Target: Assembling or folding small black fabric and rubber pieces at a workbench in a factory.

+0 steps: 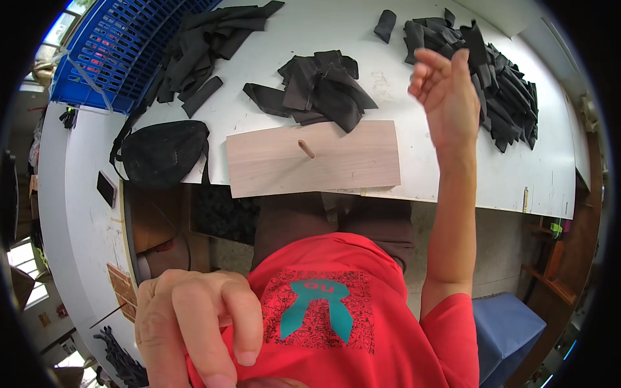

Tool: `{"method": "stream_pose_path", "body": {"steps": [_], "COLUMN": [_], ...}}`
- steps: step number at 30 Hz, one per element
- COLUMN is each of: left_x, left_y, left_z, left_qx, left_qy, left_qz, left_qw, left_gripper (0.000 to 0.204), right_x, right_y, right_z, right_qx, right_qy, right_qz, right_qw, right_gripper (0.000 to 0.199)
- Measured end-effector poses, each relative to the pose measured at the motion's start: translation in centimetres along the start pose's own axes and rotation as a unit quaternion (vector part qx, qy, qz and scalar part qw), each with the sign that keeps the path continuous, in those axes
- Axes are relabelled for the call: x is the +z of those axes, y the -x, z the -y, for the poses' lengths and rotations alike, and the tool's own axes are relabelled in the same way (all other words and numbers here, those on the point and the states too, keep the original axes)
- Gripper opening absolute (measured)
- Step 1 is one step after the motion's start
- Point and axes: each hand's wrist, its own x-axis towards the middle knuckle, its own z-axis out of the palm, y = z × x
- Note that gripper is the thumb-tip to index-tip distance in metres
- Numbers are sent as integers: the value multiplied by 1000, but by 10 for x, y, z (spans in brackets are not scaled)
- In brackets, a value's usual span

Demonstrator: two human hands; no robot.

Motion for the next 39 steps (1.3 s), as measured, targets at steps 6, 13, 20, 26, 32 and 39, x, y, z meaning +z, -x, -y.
{"method": "stream_pose_path", "body": {"steps": [6,13,20,26,32,39], "left_x": [-22,-193,-255,-161,-80,-59], "left_y": [6,28,54,78,108,115], "left_z": [-33,28,34,-5,20,42], "left_qx": [-89,-300,-425,-217,-251,-502], "left_qy": [-141,-695,-737,-198,-19,-214], "left_qz": [-30,-374,-307,-620,-603,-457], "left_qw": [986,536,427,728,757,702], "left_gripper": [13,44,34,6,14,21], "right_x": [-20,-19,10,37,86,60], "right_y": [91,130,144,146,139,134], "right_z": [-70,-87,-88,-94,-84,-101], "right_qx": [146,208,213,142,91,-42], "right_qy": [20,74,99,246,6,230], "right_qz": [-30,11,108,212,115,9], "right_qw": [989,975,966,935,989,972], "right_gripper": [53,50,41,27,29,11]}}
